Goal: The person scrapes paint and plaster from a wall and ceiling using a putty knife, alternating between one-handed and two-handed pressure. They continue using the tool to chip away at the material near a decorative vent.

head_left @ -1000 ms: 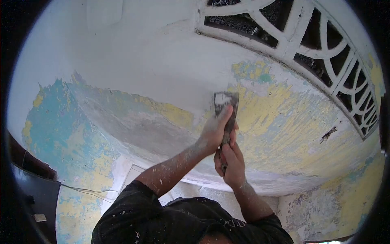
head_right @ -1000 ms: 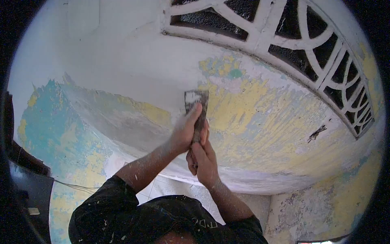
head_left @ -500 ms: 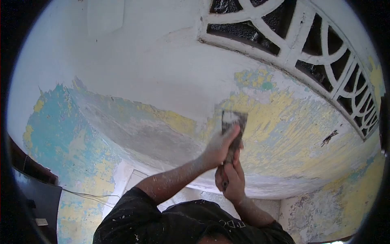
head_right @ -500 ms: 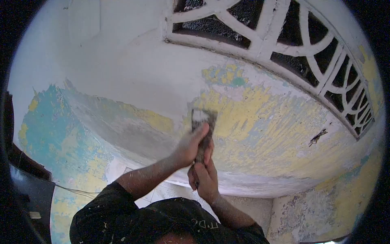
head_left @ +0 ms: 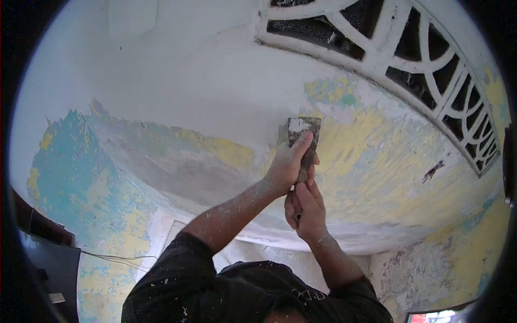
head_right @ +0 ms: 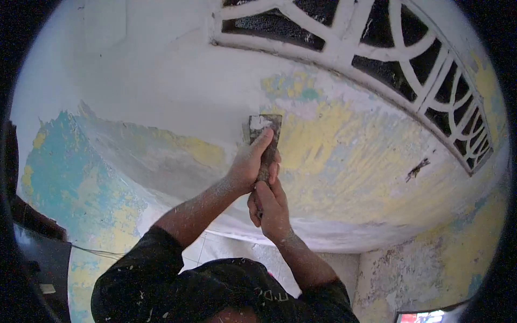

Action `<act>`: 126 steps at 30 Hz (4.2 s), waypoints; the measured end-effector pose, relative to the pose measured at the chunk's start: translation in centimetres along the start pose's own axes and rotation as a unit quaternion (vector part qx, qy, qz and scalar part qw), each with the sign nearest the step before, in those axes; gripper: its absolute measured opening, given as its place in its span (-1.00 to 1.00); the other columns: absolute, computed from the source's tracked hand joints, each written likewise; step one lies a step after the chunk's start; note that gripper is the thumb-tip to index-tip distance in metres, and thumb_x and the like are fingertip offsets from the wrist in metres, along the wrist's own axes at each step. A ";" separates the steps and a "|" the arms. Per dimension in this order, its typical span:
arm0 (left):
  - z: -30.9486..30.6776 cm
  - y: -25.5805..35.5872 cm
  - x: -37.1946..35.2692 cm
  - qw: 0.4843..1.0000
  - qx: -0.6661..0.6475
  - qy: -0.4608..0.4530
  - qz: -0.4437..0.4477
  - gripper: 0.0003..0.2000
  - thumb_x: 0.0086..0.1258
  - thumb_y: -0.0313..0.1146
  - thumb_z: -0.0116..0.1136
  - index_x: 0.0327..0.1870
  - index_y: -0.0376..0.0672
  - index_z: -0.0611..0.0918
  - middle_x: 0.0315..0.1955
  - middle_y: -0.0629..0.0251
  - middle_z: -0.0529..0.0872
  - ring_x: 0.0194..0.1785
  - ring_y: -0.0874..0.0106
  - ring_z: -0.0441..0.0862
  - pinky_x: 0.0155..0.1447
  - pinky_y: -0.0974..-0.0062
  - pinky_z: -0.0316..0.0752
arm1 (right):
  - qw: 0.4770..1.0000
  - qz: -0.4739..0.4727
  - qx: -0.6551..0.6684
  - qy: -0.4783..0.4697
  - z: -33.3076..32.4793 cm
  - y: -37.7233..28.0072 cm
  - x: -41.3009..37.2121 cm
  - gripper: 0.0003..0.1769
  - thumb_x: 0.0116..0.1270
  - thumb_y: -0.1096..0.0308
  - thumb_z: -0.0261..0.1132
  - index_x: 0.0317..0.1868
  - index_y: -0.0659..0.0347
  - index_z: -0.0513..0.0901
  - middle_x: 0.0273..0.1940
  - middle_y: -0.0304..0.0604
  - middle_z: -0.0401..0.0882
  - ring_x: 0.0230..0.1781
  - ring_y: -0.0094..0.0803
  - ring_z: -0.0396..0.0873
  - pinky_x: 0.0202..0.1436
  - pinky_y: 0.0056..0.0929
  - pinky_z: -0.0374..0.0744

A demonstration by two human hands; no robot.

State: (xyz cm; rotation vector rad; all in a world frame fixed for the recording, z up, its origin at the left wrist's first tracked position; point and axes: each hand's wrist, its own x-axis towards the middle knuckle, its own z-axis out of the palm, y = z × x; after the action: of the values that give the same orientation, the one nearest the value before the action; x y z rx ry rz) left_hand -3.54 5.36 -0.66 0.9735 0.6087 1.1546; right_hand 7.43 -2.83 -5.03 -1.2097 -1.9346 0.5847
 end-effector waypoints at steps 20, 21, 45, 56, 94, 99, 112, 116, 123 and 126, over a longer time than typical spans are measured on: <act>0.6 -0.5 -0.3 0.998 0.038 -0.030 0.029 -0.40 0.51 0.21 -0.13 -0.44 -0.25 0.52 -0.73 0.30 0.50 -0.71 0.47 0.47 -0.56 0.53 0.38 | 0.880 0.083 0.467 0.031 0.0 -2.1 -0.5 -0.31 0.53 0.22 -0.05 0.54 0.20 -0.11 -0.54 -0.25 0.38 -0.83 -0.59 0.20 -0.85 -0.60 0.16; 0.9 -0.5 -0.2 0.998 0.050 -0.009 0.032 -0.39 0.54 0.19 -0.19 -0.47 -0.24 0.51 -0.75 0.28 0.50 -0.71 0.45 0.46 -0.56 0.52 0.37 | 0.872 0.105 0.477 0.023 -0.3 -1.6 0.9 -0.33 0.53 0.22 -0.05 0.53 0.19 -0.07 -0.55 -0.24 0.39 -0.83 -0.59 0.20 -0.85 -0.61 0.16; -0.9 0.0 -3.7 0.998 -0.042 -0.005 -0.039 -0.41 0.48 0.24 -0.08 -0.35 -0.23 0.55 -0.64 0.29 0.59 -0.59 0.48 0.56 -0.43 0.53 0.50 | 0.790 0.210 0.575 -0.030 1.1 -1.5 -0.6 -0.60 0.51 0.00 0.03 0.15 0.08 0.35 -0.55 -0.23 0.40 -0.77 -0.49 0.27 -0.75 -0.55 0.24; -1.3 -4.3 -6.3 0.998 0.013 -0.007 -0.058 -0.34 0.49 0.29 -0.19 -0.42 -0.24 0.56 -0.73 0.30 0.54 -0.64 0.46 0.55 -0.38 0.47 0.54 | 0.796 0.241 0.554 -0.036 3.1 1.0 -5.4 -0.67 0.57 0.01 -0.09 0.05 0.06 0.39 -0.57 -0.24 0.37 -0.77 -0.51 0.24 -0.75 -0.55 0.20; -1.7 -3.9 -2.8 0.999 0.023 0.037 -0.011 -0.38 0.46 0.27 -0.08 -0.46 -0.22 0.55 -0.72 0.32 0.51 -0.69 0.47 0.49 -0.58 0.48 0.40 | 0.808 0.230 0.541 -0.038 2.3 0.9 -2.1 -0.58 0.58 0.06 -0.11 0.32 0.01 0.27 -0.60 -0.28 0.35 -0.78 -0.56 0.20 -0.76 -0.58 0.18; -2.3 -2.9 0.3 0.998 0.024 0.059 -0.007 -0.41 0.48 0.23 -0.08 -0.47 -0.21 0.55 -0.73 0.31 0.51 -0.71 0.47 0.48 -0.59 0.45 0.39 | 0.841 0.167 0.513 -0.036 2.2 0.7 0.8 -0.58 0.60 0.02 -0.12 0.26 0.06 0.33 -0.57 -0.28 0.38 -0.78 -0.56 0.21 -0.76 -0.57 0.20; -1.5 0.1 -1.2 0.999 0.006 0.052 0.008 -0.47 0.48 0.15 0.02 -0.43 -0.23 0.55 -0.70 0.34 0.53 -0.67 0.53 0.51 -0.59 0.53 0.41 | 0.823 0.201 0.531 -0.028 2.2 -1.0 1.7 -0.71 0.58 -0.02 -0.10 -0.03 0.00 0.33 -0.62 -0.30 0.32 -0.82 -0.58 0.17 -0.81 -0.58 0.15; -2.2 -1.3 -1.6 0.998 0.037 0.044 0.032 -0.47 0.48 0.15 0.02 -0.43 -0.23 0.55 -0.68 0.32 0.54 -0.68 0.51 0.50 -0.59 0.53 0.41 | 0.797 0.253 0.548 -0.037 1.8 -0.8 0.8 -0.73 0.59 0.03 -0.08 -0.02 0.03 0.34 -0.60 -0.29 0.34 -0.81 -0.55 0.19 -0.80 -0.57 0.18; -1.4 -1.3 -0.5 0.997 0.039 0.041 0.042 -0.46 0.49 0.17 -0.03 -0.42 -0.22 0.55 -0.68 0.32 0.54 -0.68 0.52 0.49 -0.58 0.53 0.39 | 0.843 0.189 0.503 -0.014 2.0 0.5 2.0 -0.59 0.58 -0.01 -0.07 0.14 0.14 0.37 -0.66 -0.35 0.28 -0.82 -0.59 0.19 -0.80 -0.57 0.15; -0.3 3.9 0.4 0.995 0.037 0.054 0.075 -0.42 0.49 0.21 -0.06 -0.43 -0.23 0.54 -0.70 0.32 0.53 -0.68 0.51 0.49 -0.57 0.52 0.40 | 0.842 0.118 0.525 -0.026 0.2 -3.1 5.4 -0.58 0.54 -0.06 -0.06 -0.07 0.16 0.36 -0.62 -0.33 0.33 -0.79 -0.62 0.23 -0.77 -0.60 0.19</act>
State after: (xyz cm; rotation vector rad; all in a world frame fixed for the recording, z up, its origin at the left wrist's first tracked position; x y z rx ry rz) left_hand -5.48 6.22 2.62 1.0391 0.6775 1.3327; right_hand 4.20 0.64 -0.92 -0.6749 -1.1295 1.5531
